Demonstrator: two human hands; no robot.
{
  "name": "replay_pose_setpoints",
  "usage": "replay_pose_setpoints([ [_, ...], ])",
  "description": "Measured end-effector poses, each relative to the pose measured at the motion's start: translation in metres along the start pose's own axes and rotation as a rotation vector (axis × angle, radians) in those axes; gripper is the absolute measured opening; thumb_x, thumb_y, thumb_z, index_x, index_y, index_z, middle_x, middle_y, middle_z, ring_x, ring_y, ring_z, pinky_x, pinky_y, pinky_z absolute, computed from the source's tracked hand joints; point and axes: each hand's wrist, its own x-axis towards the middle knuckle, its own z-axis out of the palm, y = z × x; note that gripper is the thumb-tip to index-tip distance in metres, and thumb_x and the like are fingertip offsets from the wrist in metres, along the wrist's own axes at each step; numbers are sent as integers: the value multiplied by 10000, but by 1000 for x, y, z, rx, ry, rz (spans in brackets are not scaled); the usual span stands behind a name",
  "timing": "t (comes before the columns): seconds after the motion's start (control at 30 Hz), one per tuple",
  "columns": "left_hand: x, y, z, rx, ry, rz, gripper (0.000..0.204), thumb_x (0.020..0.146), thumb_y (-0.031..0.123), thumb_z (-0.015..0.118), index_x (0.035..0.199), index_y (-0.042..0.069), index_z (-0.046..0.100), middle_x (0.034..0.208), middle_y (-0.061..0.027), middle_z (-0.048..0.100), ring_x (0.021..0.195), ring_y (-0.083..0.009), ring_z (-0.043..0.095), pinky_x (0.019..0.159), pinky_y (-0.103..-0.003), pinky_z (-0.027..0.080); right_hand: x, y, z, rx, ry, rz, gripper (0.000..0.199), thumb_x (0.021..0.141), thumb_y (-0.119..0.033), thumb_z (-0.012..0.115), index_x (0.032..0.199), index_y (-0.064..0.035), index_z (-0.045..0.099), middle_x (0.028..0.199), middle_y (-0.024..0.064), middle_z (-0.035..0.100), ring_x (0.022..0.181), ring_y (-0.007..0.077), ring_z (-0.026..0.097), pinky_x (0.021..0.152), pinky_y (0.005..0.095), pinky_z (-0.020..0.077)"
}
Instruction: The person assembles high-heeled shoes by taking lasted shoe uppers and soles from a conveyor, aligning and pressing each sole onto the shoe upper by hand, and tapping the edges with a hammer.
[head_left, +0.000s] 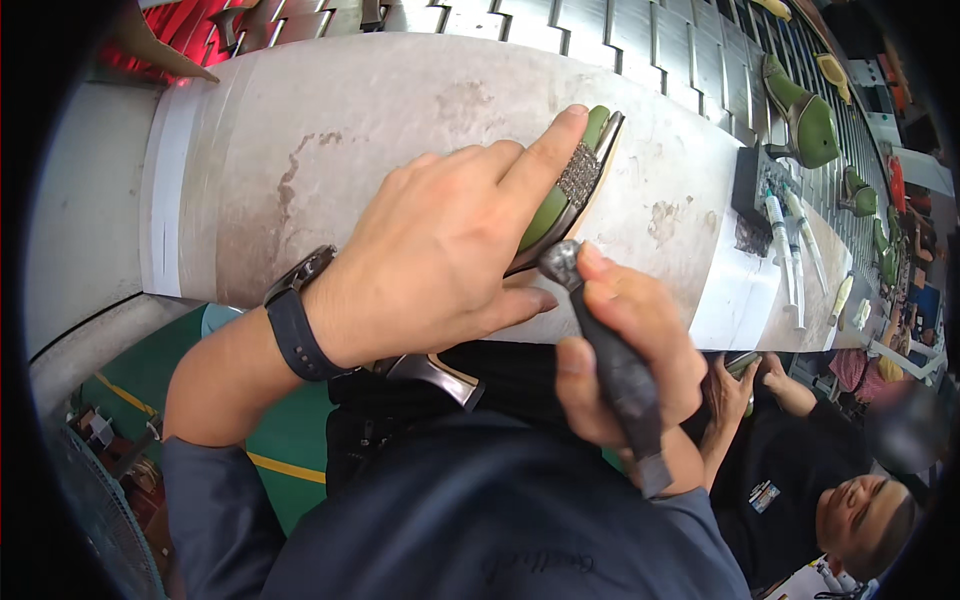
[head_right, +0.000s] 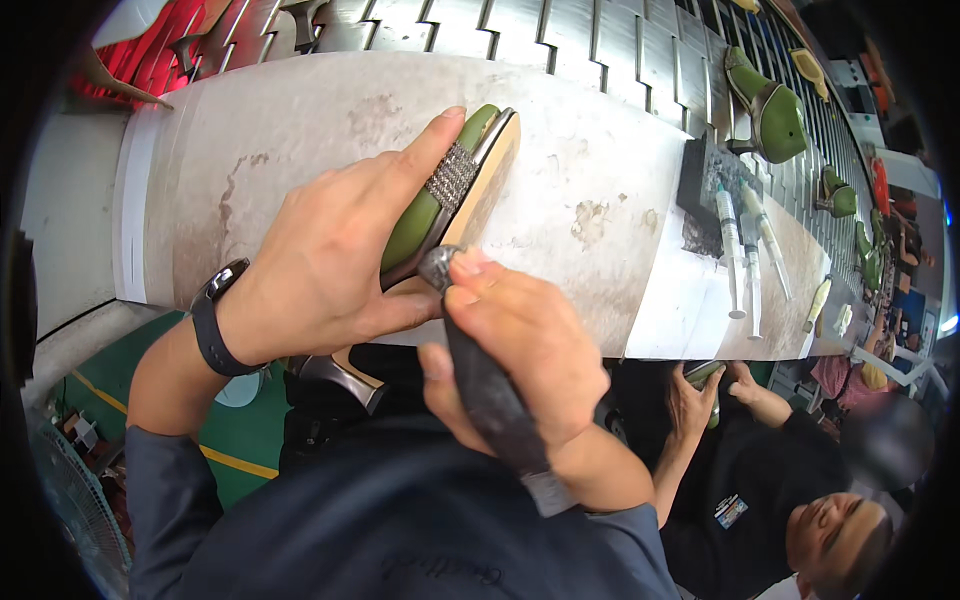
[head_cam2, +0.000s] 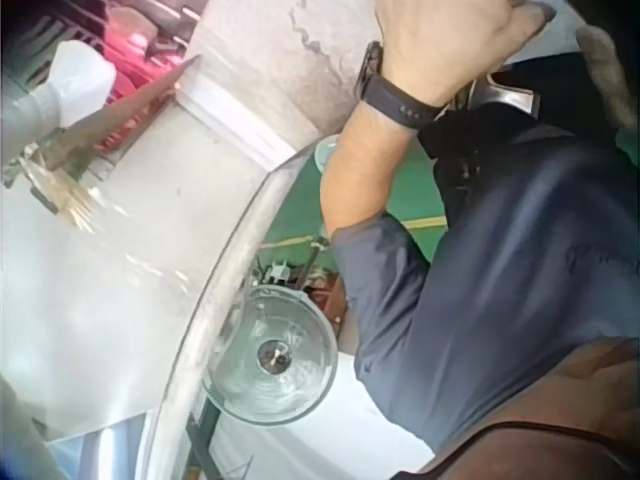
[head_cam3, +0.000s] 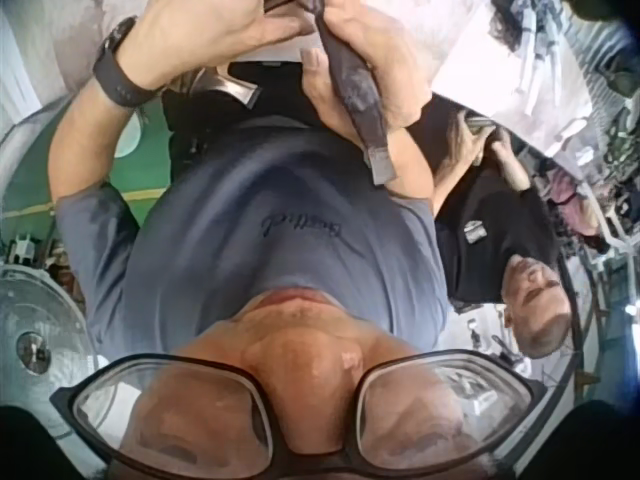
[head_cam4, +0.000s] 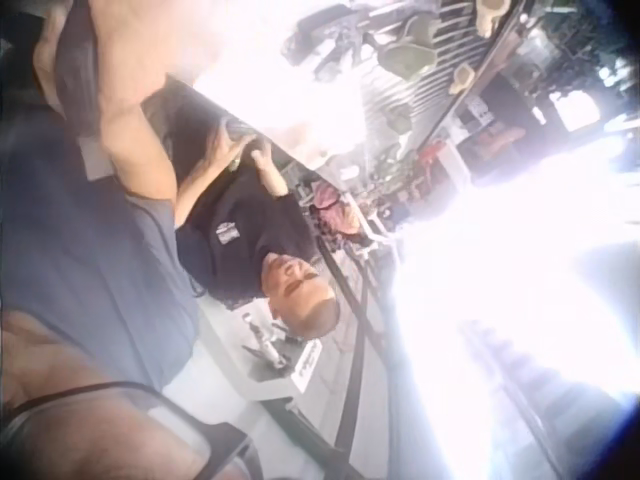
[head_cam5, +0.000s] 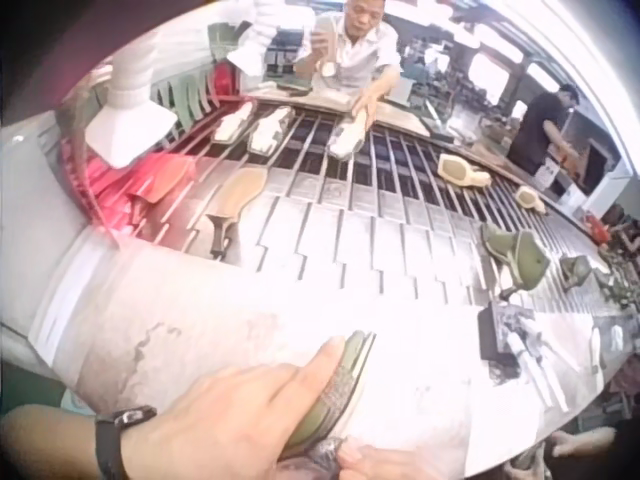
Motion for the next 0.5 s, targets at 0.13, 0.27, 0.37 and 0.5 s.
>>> replay_pose_setpoints([
  [0.13,-3,-6,4,25,48,78,1099,711,163,850,1634,8,274,1134,-226,655,979,-448,646,846,-473,539,-14,-14,24,-129,23,-65,345,764,-34,839,1064,65,700,1059,235,746,992,406,757,882,435,633],
  [0.27,-6,-21,-11,-118,-50,168,1119,753,214,869,1649,11,231,1290,-240,641,1109,-439,653,973,-433,524,-5,-14,12,-10,-67,-24,336,767,-35,850,1059,52,707,1059,220,747,984,378,761,888,428,628],
  [0.37,-18,-35,-11,-155,11,121,776,908,274,778,1543,-7,433,1307,-244,657,1144,-403,665,999,-420,515,1,-8,1,-129,-31,-110,372,774,-15,838,1105,57,684,1042,222,744,984,379,758,876,434,631],
  [0.5,-18,-30,-10,-196,64,64,458,1005,253,669,1360,-30,608,1172,-227,709,1064,-395,686,933,-425,530,2,-18,11,-157,-117,-113,372,755,-14,837,1083,75,684,1034,238,741,941,377,755,853,419,634],
])
